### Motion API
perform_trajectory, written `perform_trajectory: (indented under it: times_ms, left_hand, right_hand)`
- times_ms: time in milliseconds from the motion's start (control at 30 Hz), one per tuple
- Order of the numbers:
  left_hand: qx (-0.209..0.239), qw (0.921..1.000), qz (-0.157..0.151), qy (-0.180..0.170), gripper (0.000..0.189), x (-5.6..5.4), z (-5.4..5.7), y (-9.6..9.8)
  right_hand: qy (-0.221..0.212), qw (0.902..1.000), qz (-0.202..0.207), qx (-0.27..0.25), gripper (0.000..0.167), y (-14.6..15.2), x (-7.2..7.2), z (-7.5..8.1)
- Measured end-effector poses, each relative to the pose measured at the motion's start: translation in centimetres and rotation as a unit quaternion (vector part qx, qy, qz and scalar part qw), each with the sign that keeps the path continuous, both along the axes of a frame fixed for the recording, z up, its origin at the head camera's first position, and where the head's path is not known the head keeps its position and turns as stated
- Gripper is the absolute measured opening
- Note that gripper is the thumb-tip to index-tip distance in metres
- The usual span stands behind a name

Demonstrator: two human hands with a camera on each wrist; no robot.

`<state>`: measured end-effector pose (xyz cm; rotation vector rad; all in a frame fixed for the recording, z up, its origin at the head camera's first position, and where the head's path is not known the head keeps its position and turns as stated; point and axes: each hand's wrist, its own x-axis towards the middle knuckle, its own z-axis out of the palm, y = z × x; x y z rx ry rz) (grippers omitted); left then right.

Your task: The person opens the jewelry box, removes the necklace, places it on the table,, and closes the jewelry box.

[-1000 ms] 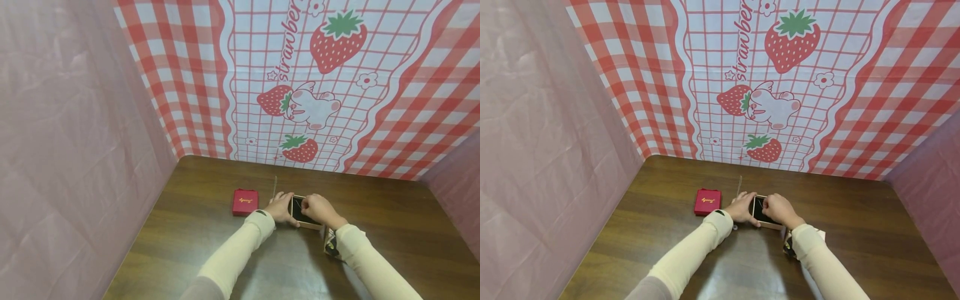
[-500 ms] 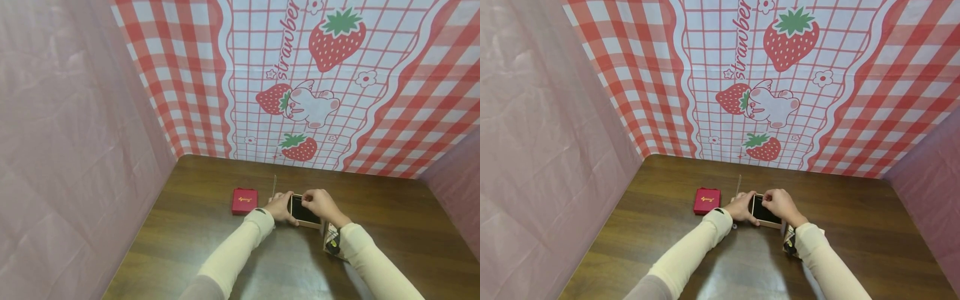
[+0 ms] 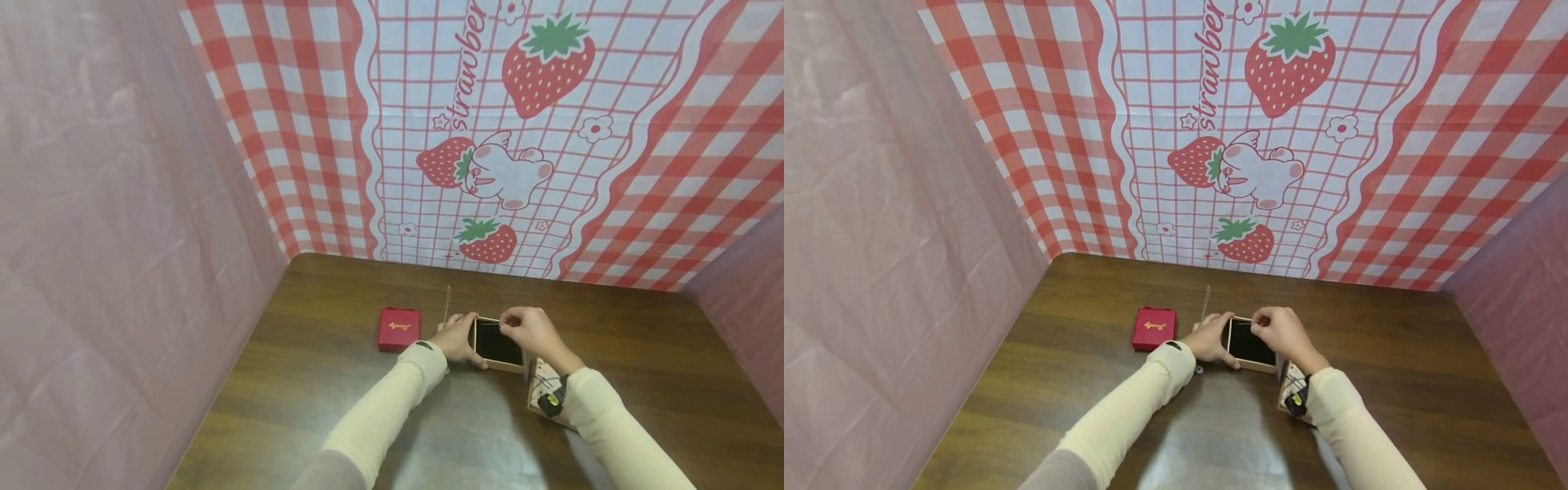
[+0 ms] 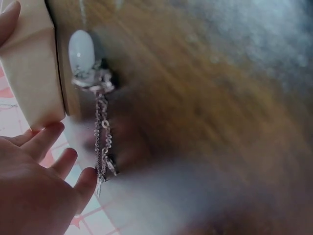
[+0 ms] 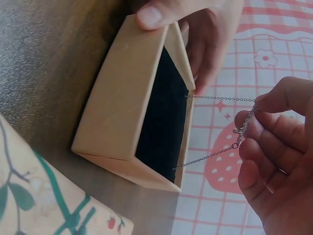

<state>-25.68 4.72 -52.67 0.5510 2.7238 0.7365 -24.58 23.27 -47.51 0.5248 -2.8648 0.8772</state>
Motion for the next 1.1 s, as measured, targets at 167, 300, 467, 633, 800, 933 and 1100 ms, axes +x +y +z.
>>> perform_trajectory:
  times_ms: [167, 300, 467, 633, 800, 933, 1100]
  left_hand:
    - [-0.006, 1.0, -0.001, 0.007, 0.107, -0.2, 0.0, 0.0]
    - [-0.008, 0.9999, -0.002, 0.008, 0.108, -0.2, -0.1, 0.1]
    - [-0.002, 1.0, -0.004, 0.002, 0.107, -0.1, -0.1, 0.0]
    - [-0.001, 1.0, -0.002, -0.002, 0.108, -0.1, 0.1, 0.0]
    - [-0.004, 1.0, -0.001, 0.002, 0.108, -0.2, 0.2, 0.1]
    - [-0.008, 1.0, -0.002, 0.004, 0.109, -0.2, 0.0, 0.1]
    - [-0.011, 0.9999, -0.004, 0.005, 0.112, -0.2, -0.2, 0.1]
  right_hand:
    - [0.013, 0.9999, -0.004, -0.01, 0.007, 0.1, 0.1, 0.6]
    - [0.018, 0.9996, -0.011, -0.02, 0.008, 0.1, 0.3, 0.9]
    - [0.021, 0.999, -0.022, -0.032, 0.005, 0.4, 0.7, 1.1]
    - [0.024, 0.9982, -0.037, -0.04, 0.004, 0.7, 1.3, 1.7]
    - [0.033, 0.9971, -0.05, -0.047, 0.005, 1.0, 1.5, 2.4]
    - [0.027, 0.9973, -0.049, -0.047, 0.006, 1.1, 1.6, 2.5]
    - [0.019, 0.9978, -0.047, -0.042, 0.008, 1.1, 1.7, 2.4]
